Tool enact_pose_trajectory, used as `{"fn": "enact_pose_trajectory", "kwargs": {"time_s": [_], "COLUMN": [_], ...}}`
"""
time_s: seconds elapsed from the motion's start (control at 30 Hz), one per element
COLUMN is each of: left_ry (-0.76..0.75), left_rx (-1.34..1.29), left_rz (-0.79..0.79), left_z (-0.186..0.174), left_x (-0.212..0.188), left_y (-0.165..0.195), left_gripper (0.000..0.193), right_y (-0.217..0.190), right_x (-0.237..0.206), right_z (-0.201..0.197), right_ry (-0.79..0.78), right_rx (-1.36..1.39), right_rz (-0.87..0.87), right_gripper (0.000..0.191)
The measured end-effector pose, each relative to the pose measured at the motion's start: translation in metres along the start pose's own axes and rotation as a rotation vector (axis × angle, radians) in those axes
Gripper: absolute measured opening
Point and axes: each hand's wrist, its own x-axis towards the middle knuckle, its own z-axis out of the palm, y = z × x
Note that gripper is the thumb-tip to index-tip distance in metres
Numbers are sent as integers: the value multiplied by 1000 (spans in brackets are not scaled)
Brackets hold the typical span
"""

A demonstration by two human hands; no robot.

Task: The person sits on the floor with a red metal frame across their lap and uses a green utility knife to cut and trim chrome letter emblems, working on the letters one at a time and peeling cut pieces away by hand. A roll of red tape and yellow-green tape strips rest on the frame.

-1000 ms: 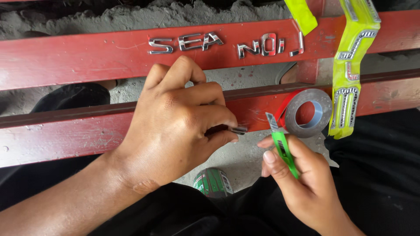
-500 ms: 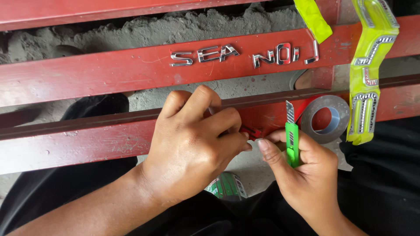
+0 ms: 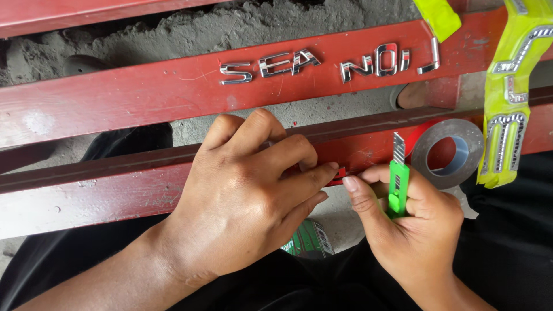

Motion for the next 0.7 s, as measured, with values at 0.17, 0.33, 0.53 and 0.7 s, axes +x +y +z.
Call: {"fn": "enact_pose_trajectory", "kwargs": {"time_s": [0.17,0.33,0.53,0.7], "left_ry": [-33,11,60,108], "left_rx": [-43,-85,-136,-52], "left_rz": [-36,-43,-30,21], "left_z": [3,7,10,18], "left_x": [-5,-7,-10,-10], "left_y": [-5,-7,-13,-12], "left_gripper": [27,31,33,19], "right_y": [7,18,24,12], "right_x": [-5,-22,-38,-38], "right_z": [-6,-19,-19,-17], "right_ry": [-51,-136,-155,-214], "right_rx": [21,41,-175,-325], "right_rz": [21,83,42,36], "right_gripper": [12,22,25,26]}}
